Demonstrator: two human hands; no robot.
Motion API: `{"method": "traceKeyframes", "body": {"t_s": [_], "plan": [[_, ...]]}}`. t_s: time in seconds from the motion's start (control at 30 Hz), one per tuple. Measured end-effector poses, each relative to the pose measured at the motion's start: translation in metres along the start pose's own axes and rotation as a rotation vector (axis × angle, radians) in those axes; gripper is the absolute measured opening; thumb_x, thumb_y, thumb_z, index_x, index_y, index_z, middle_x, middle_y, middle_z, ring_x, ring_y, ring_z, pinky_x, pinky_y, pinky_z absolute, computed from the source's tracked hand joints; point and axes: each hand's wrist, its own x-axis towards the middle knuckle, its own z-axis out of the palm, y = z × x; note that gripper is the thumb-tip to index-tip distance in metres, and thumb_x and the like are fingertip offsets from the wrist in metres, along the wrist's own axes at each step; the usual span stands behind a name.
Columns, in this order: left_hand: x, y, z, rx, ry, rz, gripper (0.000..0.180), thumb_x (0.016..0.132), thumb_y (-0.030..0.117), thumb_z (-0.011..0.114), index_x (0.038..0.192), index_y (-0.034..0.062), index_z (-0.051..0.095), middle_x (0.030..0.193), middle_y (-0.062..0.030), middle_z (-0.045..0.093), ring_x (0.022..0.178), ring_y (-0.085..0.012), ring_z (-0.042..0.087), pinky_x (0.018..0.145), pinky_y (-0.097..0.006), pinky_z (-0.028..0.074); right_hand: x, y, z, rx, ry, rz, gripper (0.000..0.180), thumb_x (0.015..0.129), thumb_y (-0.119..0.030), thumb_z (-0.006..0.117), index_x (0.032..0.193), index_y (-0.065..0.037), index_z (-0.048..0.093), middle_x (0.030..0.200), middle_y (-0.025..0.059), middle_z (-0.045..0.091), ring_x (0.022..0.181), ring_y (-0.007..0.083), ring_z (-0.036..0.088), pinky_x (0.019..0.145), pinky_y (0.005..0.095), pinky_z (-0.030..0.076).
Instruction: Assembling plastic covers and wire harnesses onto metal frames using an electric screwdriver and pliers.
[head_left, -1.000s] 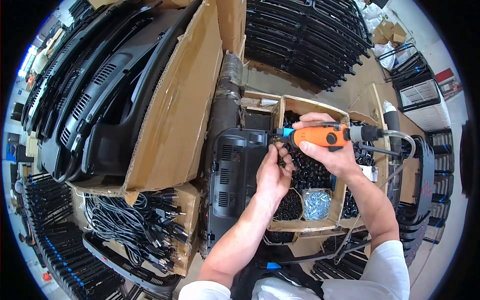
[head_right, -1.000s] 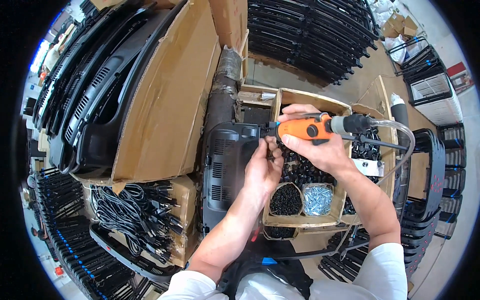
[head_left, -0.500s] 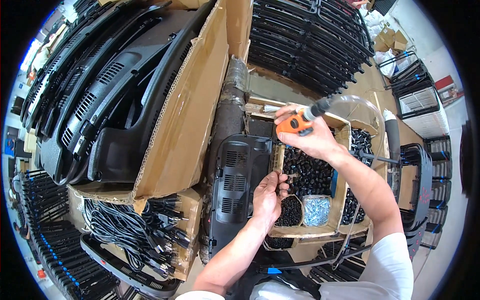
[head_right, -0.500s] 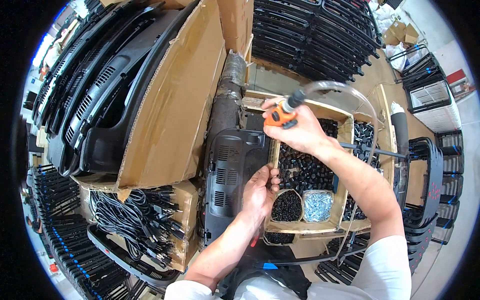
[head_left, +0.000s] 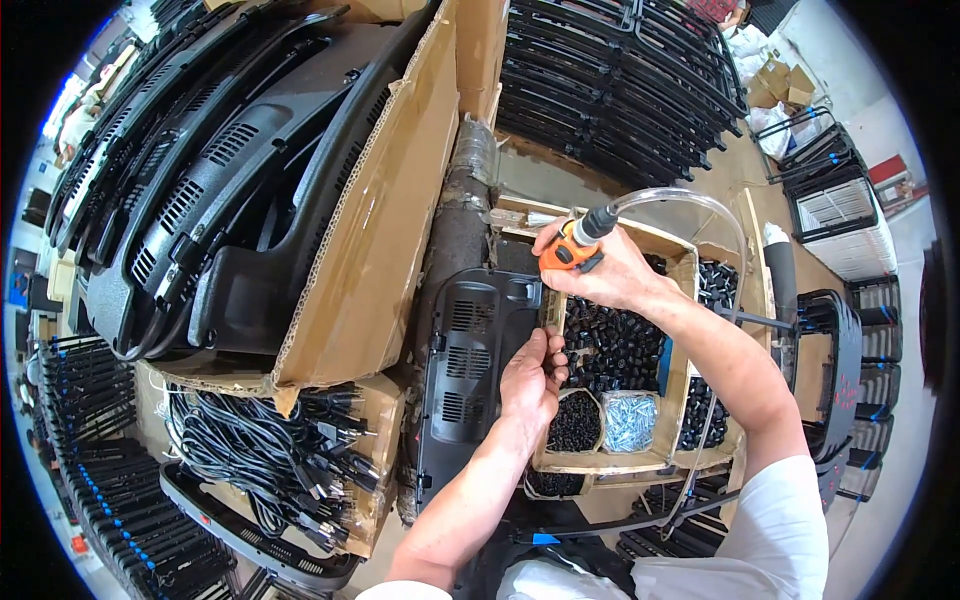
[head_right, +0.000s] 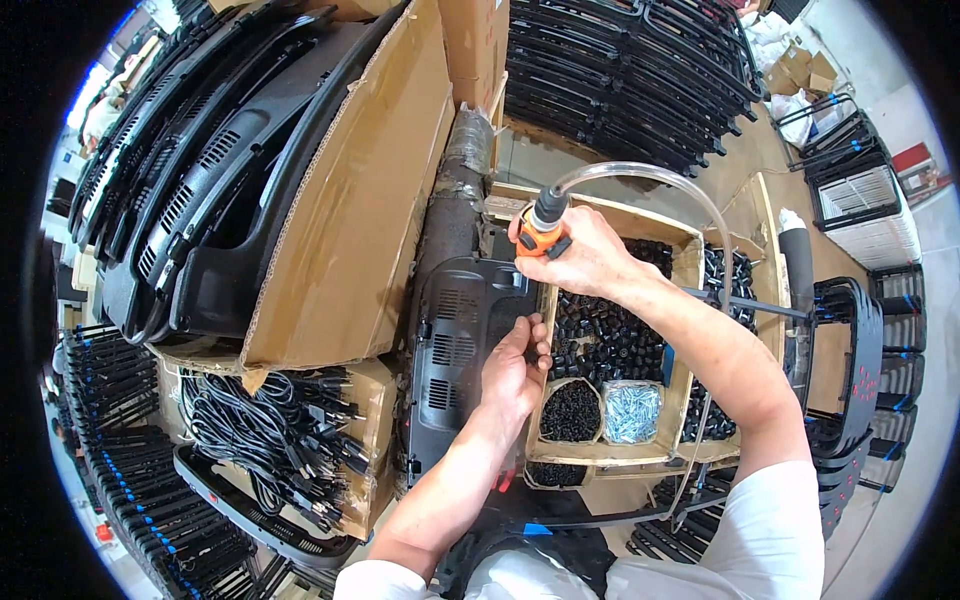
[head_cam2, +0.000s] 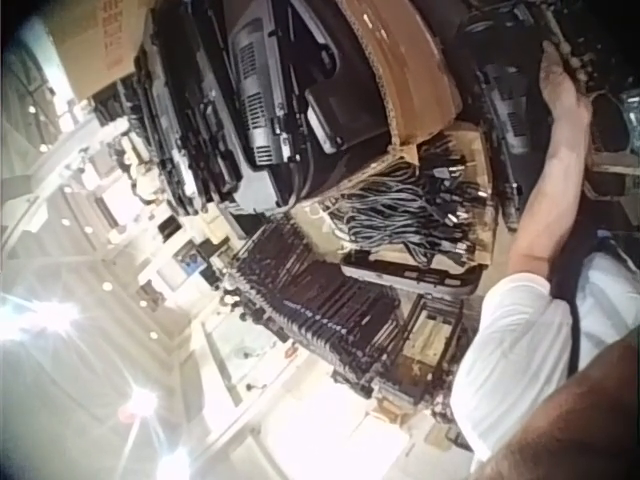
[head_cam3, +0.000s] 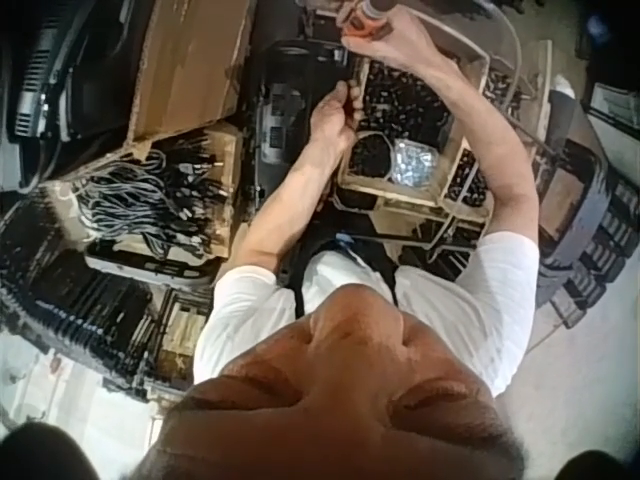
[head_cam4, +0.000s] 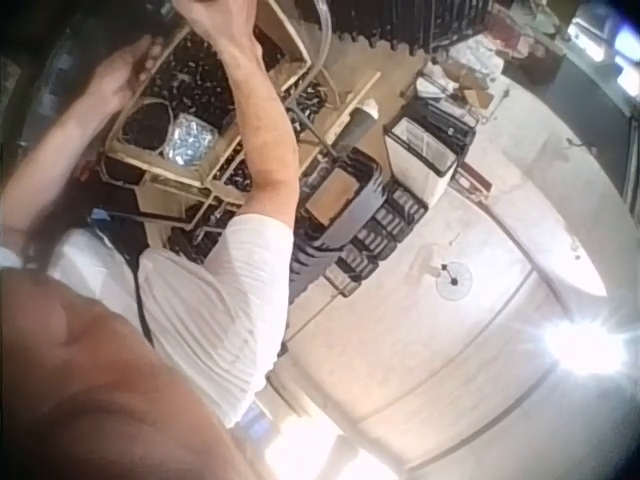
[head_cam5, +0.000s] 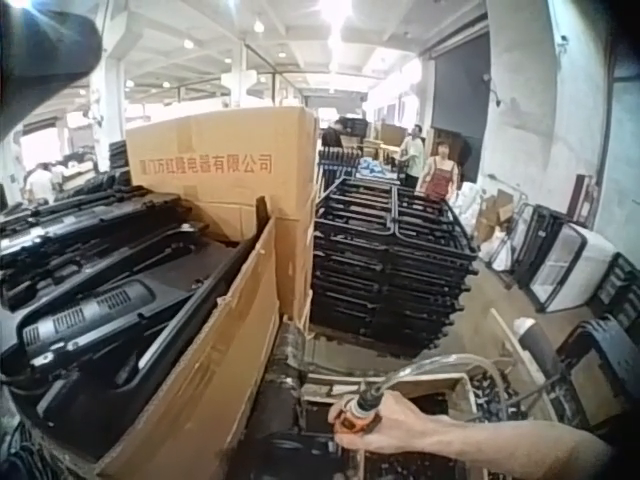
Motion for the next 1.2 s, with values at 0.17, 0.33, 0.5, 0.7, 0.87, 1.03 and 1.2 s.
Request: {"method": "traceKeyframes", "body": {"t_s": [0.17, 0.33, 0.5, 0.7, 0.87, 1.03, 1.2], "plan": [[0.009, 0.003, 0.017, -0.008, 0.048, -0.005, 0.03, 0.11, 0.036, 0.06, 0.113, 0.0073, 0.067, 0.084, 0.0026, 0.061, 0.072, -0.0127, 0.055, 0.062, -0.026, 0.044, -0.003, 0.003, -0.004, 0.069, 0.021, 0.0, 0.032, 0.08, -0.017, 0.084, 0.109, -0.008, 0.074, 0.105, 0.0025, 0.072, 0.097, 0.0144, 0.067, 0.091, 0.0335, 0.056], [0.019, 0.006, 0.02, -0.028, 0.038, 0.016, 0.03, 0.11, 0.036, 0.06, 0.113, 0.0074, 0.068, 0.085, 0.0022, 0.062, 0.073, -0.0136, 0.056, 0.063, -0.027, 0.045, 0.008, 0.001, -0.011, 0.13, -0.039, 0.048, 0.037, 0.08, -0.016, 0.084, 0.114, -0.007, 0.072, 0.113, 0.0046, 0.073, 0.107, 0.0154, 0.067, 0.098, 0.0347, 0.055], [0.017, 0.003, 0.025, -0.026, 0.083, -0.002, 0.029, 0.111, 0.034, 0.058, 0.115, 0.0077, 0.069, 0.087, 0.002, 0.063, 0.073, -0.0134, 0.058, 0.064, -0.027, 0.049, 0.014, 0.009, -0.018, 0.21, -0.069, 0.143, 0.036, 0.078, -0.018, 0.087, 0.11, -0.008, 0.073, 0.109, 0.0034, 0.073, 0.105, 0.0157, 0.068, 0.097, 0.0351, 0.056], [0.018, 0.003, 0.022, -0.058, 0.116, -0.01, 0.028, 0.111, 0.033, 0.059, 0.116, 0.0073, 0.069, 0.087, 0.0013, 0.064, 0.073, -0.0138, 0.06, 0.062, -0.027, 0.052, 0.013, 0.02, -0.01, 0.188, -0.082, 0.031, 0.036, 0.078, -0.021, 0.088, 0.108, -0.008, 0.073, 0.11, 0.0035, 0.073, 0.105, 0.0161, 0.068, 0.098, 0.0361, 0.055], [0.021, 0.005, 0.028, -0.07, 0.103, 0.007, 0.027, 0.11, 0.033, 0.06, 0.115, 0.0075, 0.069, 0.085, 0.0016, 0.066, 0.072, -0.0136, 0.06, 0.062, -0.026, 0.053, 0.007, 0.018, -0.01, 0.259, -0.094, -0.002, 0.049, 0.081, -0.022, 0.088, 0.123, -0.007, 0.07, 0.116, 0.0077, 0.074, 0.115, 0.0175, 0.067, 0.104, 0.0376, 0.054], [0.035, 0.011, 0.02, -0.139, 0.084, 0.022, 0.026, 0.109, 0.034, 0.062, 0.113, 0.0092, 0.07, 0.084, 0.003, 0.066, 0.071, -0.0131, 0.061, 0.061, -0.025, 0.053, -0.015, 0.0, -0.009, 0.473, 0.013, 0.0, 0.051, 0.083, -0.012, 0.085, 0.13, -0.006, 0.067, 0.119, 0.0086, 0.074, 0.113, 0.0167, 0.068, 0.101, 0.035, 0.056], [0.045, 0.026, 0.027, -0.391, -0.053, 0.033, 0.026, 0.106, 0.036, 0.065, 0.109, 0.0105, 0.069, 0.083, 0.0036, 0.066, 0.072, -0.0116, 0.061, 0.059, -0.024, 0.054, -0.024, -0.02, -0.015, 0.523, 0.007, -0.039, 0.054, 0.085, -0.015, 0.087, 0.133, -0.006, 0.064, 0.121, 0.0088, 0.073, 0.115, 0.0175, 0.068, 0.103, 0.0363, 0.056]]}}
